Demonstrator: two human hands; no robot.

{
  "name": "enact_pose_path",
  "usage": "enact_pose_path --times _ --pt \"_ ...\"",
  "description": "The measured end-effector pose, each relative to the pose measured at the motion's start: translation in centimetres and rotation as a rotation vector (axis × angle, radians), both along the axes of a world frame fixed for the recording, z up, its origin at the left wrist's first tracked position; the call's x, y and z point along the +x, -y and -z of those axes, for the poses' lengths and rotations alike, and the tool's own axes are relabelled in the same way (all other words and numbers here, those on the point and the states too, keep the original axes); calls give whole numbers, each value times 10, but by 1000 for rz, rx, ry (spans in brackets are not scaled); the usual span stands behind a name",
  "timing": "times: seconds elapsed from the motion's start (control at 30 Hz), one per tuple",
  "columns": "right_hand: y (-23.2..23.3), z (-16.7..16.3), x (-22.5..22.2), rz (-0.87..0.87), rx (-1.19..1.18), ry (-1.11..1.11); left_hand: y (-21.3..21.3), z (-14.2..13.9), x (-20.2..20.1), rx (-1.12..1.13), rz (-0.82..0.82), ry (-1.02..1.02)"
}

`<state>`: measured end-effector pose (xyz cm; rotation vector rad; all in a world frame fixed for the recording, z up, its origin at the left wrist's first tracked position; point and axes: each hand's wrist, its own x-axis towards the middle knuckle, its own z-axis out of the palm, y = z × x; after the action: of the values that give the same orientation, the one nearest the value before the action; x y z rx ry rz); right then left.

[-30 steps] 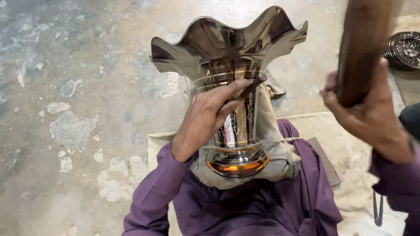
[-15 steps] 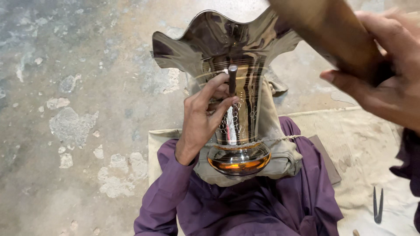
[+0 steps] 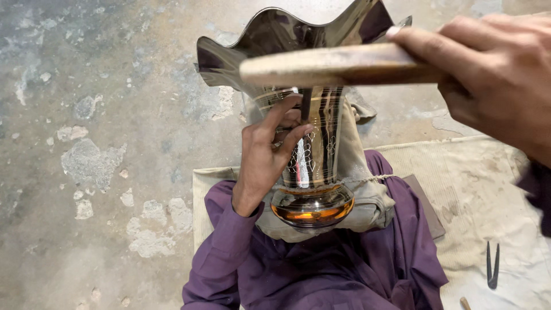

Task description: The person sits on the floor with a brass vase resting on a lap cushion and embosses a decorative pattern into its surface. They hold a punch against the metal with one hand and strike it with a wooden mallet in the other, repositioning the punch repeatedly to work the design around the vase body.

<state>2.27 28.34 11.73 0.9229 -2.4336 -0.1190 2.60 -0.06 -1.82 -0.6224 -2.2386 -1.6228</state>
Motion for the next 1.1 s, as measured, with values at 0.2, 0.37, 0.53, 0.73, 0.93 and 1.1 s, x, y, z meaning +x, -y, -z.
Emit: enact_pose_path --times 0.2,0.37,0.53,0.73,0.93,1.1 --pt "-13 0 -8 70 -13 120 1 -2 -5 -48 -5 -27" --pt "0 -19 -9 96 76 53 -9 5 -5 53 -146 -81" --pt "23 -53 -14 -43 39 -24 -13 -1 -5 96 -246 -117" --pt "42 -73 -23 -99 27 -39 -10 -13 -4 185 -236 -21" --pt "56 -85 -32 -74 215 -38 -11 -21 -9 104 -280 -74" --pt "59 -90 -36 -24 360 -71 -11 -30 -13 123 -244 -72"
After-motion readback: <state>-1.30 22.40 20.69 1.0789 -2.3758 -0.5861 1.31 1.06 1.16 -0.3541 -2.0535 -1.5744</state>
